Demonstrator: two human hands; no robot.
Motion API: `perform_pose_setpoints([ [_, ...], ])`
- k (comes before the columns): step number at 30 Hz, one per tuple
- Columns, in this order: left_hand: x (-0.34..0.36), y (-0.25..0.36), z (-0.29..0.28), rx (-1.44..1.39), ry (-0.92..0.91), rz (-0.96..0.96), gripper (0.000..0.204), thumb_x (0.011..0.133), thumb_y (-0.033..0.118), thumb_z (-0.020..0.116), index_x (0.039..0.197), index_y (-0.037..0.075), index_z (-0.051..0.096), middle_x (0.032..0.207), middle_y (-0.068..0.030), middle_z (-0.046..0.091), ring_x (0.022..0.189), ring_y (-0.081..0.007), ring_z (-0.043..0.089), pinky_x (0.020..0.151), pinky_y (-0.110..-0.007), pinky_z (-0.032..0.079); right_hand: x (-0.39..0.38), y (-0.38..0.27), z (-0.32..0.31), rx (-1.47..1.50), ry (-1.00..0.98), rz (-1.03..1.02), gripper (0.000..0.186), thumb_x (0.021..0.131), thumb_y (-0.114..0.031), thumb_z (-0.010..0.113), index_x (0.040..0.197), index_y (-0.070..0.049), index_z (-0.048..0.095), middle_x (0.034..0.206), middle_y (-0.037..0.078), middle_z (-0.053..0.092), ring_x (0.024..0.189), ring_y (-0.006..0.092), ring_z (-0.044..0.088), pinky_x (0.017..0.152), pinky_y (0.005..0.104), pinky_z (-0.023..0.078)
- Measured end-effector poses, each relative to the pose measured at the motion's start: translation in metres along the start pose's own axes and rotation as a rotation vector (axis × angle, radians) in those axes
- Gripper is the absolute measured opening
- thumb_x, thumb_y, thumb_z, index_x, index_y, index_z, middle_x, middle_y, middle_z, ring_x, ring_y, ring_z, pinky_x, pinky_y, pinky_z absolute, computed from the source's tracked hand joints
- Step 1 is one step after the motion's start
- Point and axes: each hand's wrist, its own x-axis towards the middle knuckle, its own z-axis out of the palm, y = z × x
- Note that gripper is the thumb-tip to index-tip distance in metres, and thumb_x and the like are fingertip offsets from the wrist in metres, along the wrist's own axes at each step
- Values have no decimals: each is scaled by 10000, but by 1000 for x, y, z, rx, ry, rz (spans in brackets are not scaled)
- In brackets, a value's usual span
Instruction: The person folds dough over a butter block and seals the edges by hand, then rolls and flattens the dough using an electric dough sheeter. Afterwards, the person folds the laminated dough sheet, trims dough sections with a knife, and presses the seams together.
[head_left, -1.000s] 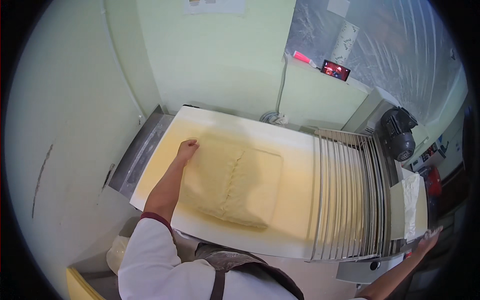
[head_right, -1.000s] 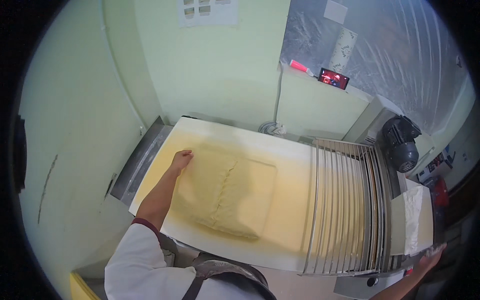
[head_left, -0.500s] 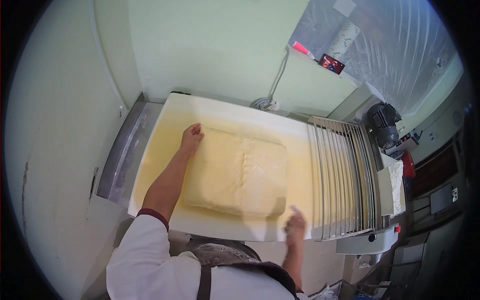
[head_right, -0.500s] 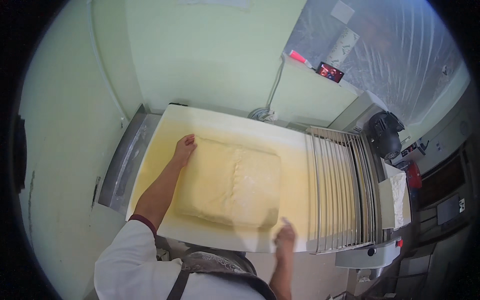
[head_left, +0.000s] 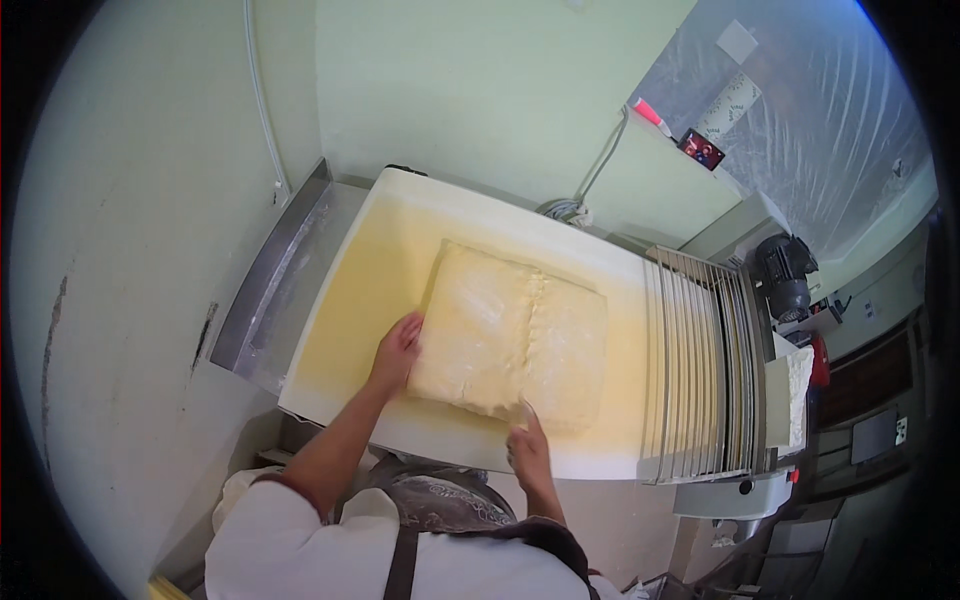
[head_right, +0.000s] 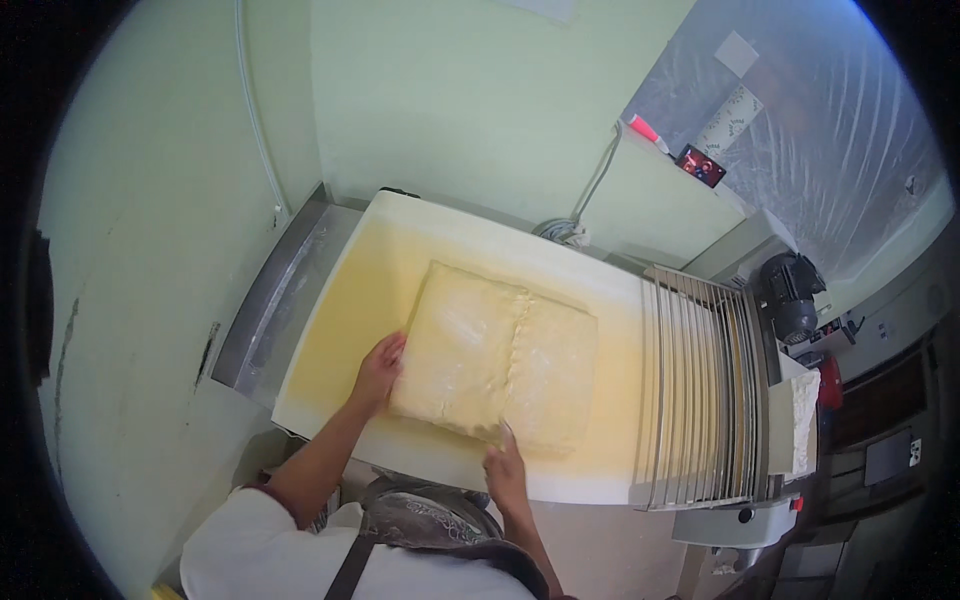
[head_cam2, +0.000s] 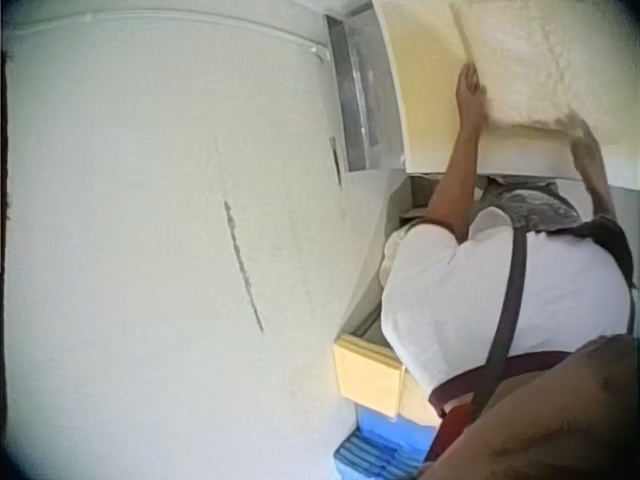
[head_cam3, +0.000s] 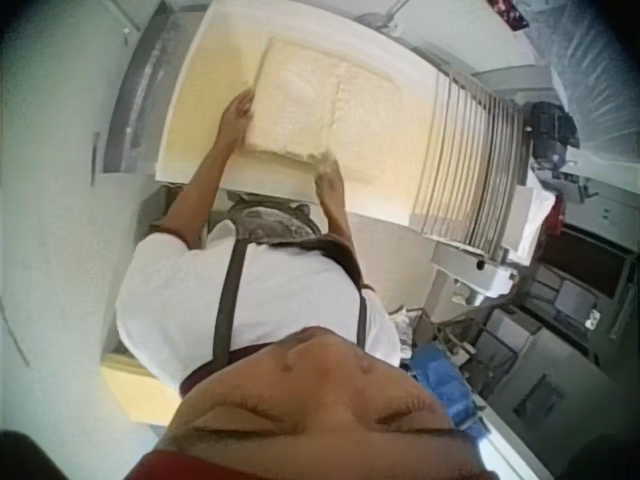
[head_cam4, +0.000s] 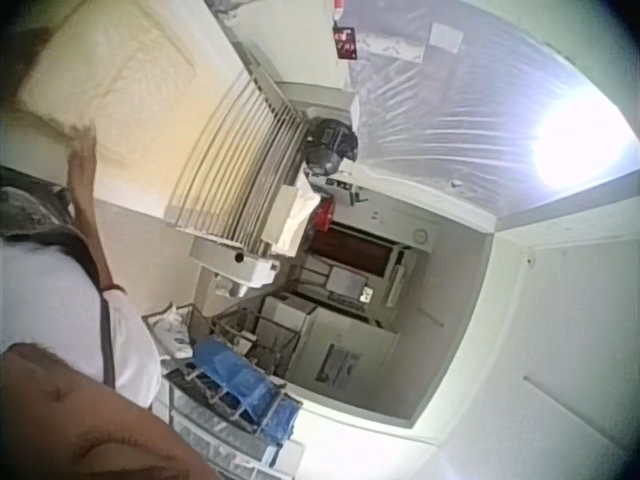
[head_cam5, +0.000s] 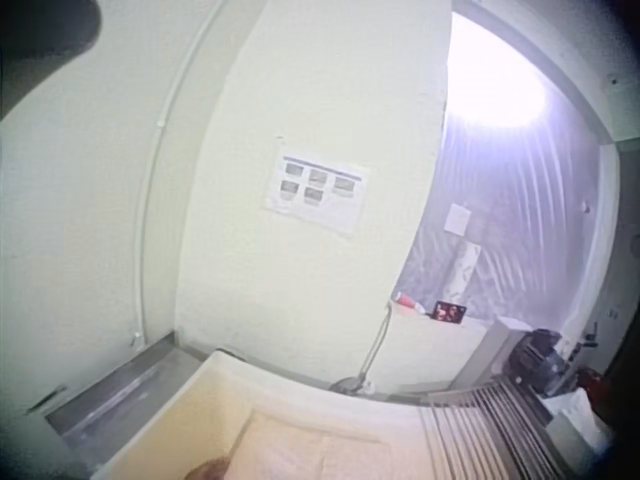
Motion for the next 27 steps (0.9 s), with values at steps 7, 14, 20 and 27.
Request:
perform_pose_setpoints([
  [7, -36, 13, 79, 1342, -474, 633, 660, 949, 378, 500, 1468, 15, 316, 1531, -174, 323, 1453, -313, 238, 1175, -507, 173, -56, -61, -154, 522, 503, -77, 142, 963, -226, 565, 998, -91, 591, 642, -50, 463, 499, 53, 414, 413, 208, 333],
  [14, 138, 22, 115, 1710, -139, 462, 669, 972, 422, 428, 1496, 32, 282, 1564, -125, 293, 1461, -274, 230, 1184, -491, 150, -156, -86, -361, 951, 1393, -798, 160, 934, -156, 500, 785, -109, 538, 680, 39, 526, 528, 167, 527, 416, 320, 417],
  [20, 119, 28, 123, 1718, -153, 468, 657, 977, 383, 429, 1499, 23, 255, 1574, -162, 242, 1463, -288, 216, 1183, -496, 144, -18, 14, -263, -835, 798, 248, 471, 1022, -322, 411, 1061, 71, 668, 1048, 230, 683, 980, 307, 644, 872, 421, 484],
  [27, 16, 14, 62, 1683, -146, 410, 696, 972, 328, 460, 1516, -1, 177, 1577, -218, 177, 1475, -346, 149, 1185, -476, 148, 69, -69, -194, -424, 640, -478, 349, 990, -214, 467, 1105, 55, 657, 1102, 185, 671, 1063, 286, 632, 940, 362, 467],
])
